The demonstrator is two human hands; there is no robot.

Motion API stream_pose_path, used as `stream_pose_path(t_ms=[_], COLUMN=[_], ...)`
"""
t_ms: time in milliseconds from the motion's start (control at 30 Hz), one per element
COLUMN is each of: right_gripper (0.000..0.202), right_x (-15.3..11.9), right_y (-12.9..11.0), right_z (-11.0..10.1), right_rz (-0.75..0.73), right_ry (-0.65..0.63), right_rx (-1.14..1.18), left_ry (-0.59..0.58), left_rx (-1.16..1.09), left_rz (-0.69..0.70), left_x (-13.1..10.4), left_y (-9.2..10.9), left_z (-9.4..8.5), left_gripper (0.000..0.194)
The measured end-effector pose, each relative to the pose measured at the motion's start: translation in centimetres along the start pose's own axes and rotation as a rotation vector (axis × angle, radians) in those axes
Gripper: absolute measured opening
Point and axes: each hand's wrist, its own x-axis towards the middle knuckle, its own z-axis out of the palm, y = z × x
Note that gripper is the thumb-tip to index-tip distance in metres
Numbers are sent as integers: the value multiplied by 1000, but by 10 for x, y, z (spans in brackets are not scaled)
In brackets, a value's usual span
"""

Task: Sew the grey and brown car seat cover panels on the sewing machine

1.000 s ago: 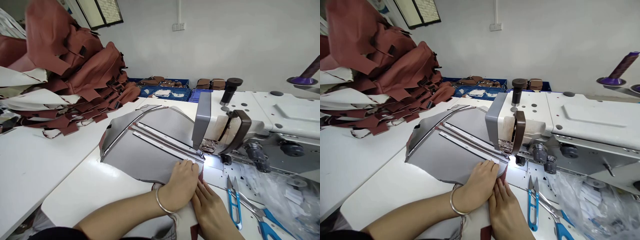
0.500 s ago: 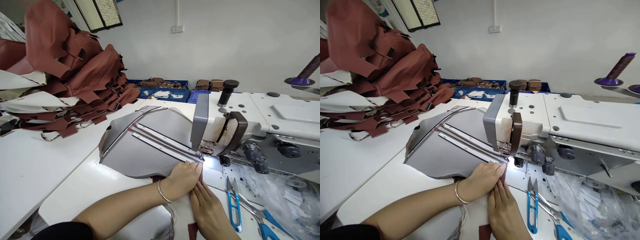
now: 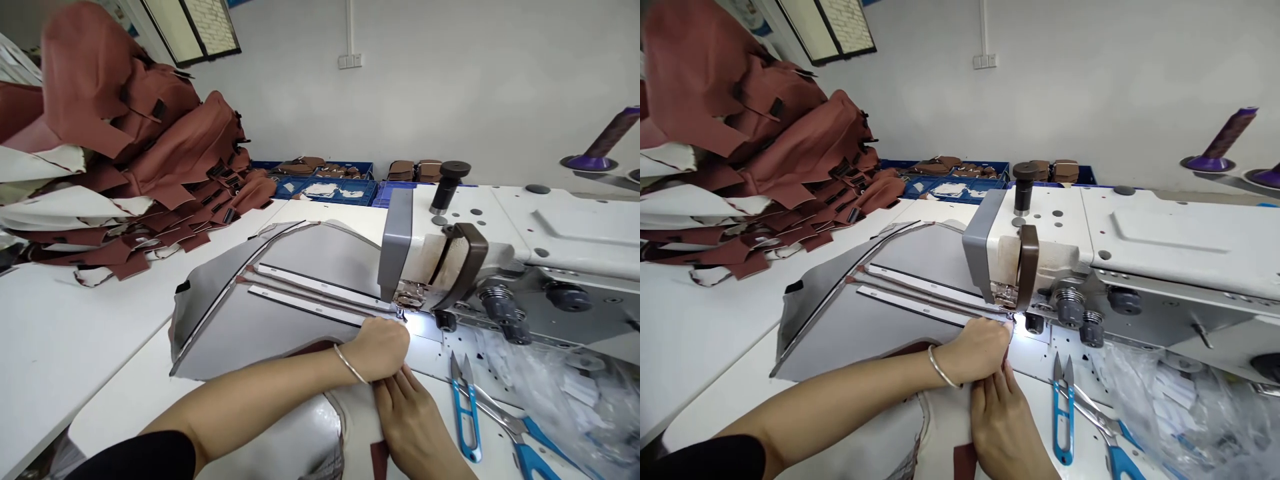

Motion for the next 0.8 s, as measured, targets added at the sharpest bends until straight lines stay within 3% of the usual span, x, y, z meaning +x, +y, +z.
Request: stream_pose_path(t_ms=[267, 433, 600, 800], right_gripper=[36, 38, 36, 37], right_x=[-2, -1, -5, -5], right_y=[6, 12, 18, 20], right_z=[5, 4, -6, -7], right_rz=[14, 28, -59, -44], right_ry=[-14, -18, -24, 21], right_rx=[19, 31, 144, 117], left_ry=[121, 165, 192, 68], left_rx=[111, 107, 52, 118], left_rz=[-31, -44, -39, 118], left_x=[-4, 1, -6, -19], left_y=[1, -1, -4, -5], left_z=[24, 31, 29, 15], left_gripper=[23, 18, 18, 11])
